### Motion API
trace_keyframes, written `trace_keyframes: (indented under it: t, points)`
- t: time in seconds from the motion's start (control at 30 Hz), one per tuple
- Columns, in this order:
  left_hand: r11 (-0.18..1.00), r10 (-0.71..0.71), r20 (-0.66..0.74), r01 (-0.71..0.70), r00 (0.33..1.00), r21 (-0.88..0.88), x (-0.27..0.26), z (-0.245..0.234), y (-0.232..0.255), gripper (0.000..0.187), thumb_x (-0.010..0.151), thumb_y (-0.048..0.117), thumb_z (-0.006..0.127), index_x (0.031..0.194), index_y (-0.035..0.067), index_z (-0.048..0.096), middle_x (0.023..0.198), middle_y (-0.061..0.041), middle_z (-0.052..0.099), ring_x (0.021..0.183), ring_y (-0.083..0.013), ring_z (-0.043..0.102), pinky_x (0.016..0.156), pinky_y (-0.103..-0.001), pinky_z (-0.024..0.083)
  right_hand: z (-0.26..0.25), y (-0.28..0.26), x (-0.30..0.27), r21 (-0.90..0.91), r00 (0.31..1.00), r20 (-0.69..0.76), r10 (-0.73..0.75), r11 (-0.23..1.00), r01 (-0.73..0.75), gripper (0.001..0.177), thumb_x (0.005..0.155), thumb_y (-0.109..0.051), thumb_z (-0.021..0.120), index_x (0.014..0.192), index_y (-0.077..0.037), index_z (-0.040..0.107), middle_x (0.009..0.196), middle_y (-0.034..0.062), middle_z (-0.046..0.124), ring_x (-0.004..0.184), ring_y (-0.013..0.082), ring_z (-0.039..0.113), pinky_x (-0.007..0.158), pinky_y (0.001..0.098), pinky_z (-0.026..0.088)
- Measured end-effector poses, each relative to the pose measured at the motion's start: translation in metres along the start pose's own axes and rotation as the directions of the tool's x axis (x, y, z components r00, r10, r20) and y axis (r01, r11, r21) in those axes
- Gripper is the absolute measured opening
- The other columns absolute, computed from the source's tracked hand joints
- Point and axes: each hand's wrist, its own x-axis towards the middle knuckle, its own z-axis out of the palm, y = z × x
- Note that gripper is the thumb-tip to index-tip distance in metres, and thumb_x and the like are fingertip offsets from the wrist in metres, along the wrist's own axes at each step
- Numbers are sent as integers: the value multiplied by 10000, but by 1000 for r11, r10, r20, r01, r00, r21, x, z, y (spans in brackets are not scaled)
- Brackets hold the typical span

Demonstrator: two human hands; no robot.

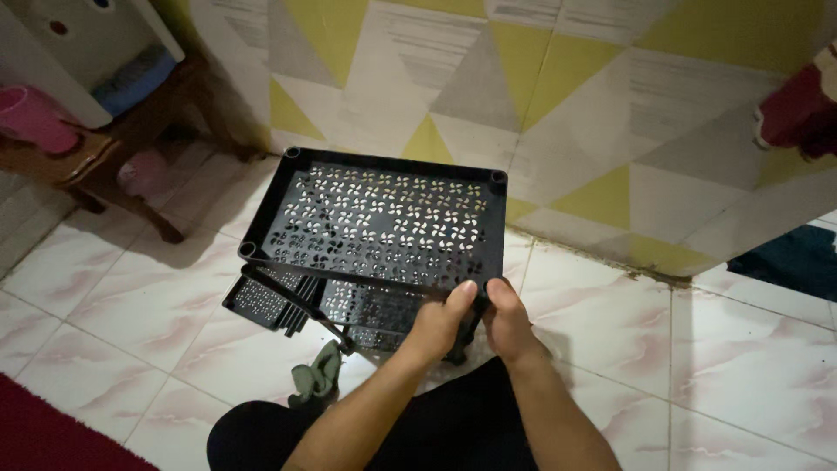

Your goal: The person assembles a black metal rolling cart by inserting vertical support poles into the corner holes of perforated trays and securing them with small black fasteners. The person also wipes the poles with a cloth during assembly.

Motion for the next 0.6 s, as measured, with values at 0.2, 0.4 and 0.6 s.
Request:
trace_keyframes:
  t: [0.2,0.4,0.6]
  points:
    - [996,-62,44,64,997,-59,1,-2,6,475,961,474,626,945,5,700,822,-24,639,749,-143,570,671,-324,484,-1,-8,2,42,993,115,-3,999,-2,450,1126,-353,579,1239,83,567,1245,189,646,1136,330,576,1007,481,428]
    - [860,-121,215,210,969,-465,-1,-11,16,710,888,682,518,1152,48,701,964,-22,686,833,-130,603,743,-292,491,33,-66,-15,-23,944,309,115,993,-113,1009,928,-807,343,1409,52,565,1399,153,637,1314,271,561,1146,422,384]
    - [872,-34,264,157,964,-463,-8,-20,34,777,840,747,494,1080,38,701,979,-37,729,884,-146,668,813,-274,532,49,-71,-20,-22,965,212,151,988,-150,1027,837,-818,305,1320,34,614,1341,113,678,1263,220,609,1098,367,436]
